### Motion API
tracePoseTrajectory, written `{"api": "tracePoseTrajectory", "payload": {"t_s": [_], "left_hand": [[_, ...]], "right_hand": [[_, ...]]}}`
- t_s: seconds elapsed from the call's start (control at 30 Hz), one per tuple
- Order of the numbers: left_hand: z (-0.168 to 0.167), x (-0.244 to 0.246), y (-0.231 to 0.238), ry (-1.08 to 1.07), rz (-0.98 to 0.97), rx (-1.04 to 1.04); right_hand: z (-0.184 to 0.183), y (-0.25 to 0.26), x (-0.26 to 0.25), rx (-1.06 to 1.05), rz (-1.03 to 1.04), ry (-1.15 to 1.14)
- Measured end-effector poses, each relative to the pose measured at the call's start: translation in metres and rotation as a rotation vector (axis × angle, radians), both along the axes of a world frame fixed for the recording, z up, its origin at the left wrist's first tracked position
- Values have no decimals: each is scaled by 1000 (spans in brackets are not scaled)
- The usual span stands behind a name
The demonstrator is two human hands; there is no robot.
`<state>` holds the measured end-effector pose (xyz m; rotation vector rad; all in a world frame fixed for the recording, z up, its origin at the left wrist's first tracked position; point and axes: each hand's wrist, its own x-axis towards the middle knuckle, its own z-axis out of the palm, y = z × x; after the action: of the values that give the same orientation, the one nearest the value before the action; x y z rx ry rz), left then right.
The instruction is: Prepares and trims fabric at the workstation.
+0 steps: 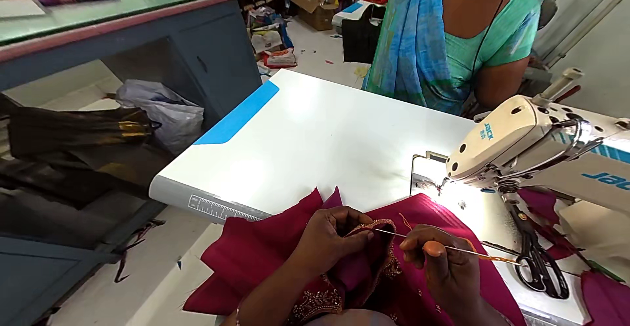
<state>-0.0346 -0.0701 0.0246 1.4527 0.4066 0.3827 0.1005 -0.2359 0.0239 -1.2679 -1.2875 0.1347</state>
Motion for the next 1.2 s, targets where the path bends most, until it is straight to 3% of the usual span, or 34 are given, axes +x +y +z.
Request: {"api": "tracePoseTrajectory", "payload": {"t_s": [0.37, 0.47, 0.67, 0.87, 0.97, 1.2], "left_hand": [[0, -1, 0, 3, 1, 35], [0, -2, -1, -9, 2, 42], [-1, -2, 0, -21, -10, 49], [2, -3, -2, -40, -15, 69], [2, -5, -6, -78, 17, 204], [-1, -7, -14, -96, 178, 850]], "right_hand": [[2, 1, -1, -32, -18, 111], [3, 2, 0, -74, -19, 313], [-3, 7, 0, -116, 49, 926], [-2, 9, -4, -94, 108, 1189], [1, 9, -6, -76, 130, 1268], [9, 8, -11, -33, 188, 1402]]}}
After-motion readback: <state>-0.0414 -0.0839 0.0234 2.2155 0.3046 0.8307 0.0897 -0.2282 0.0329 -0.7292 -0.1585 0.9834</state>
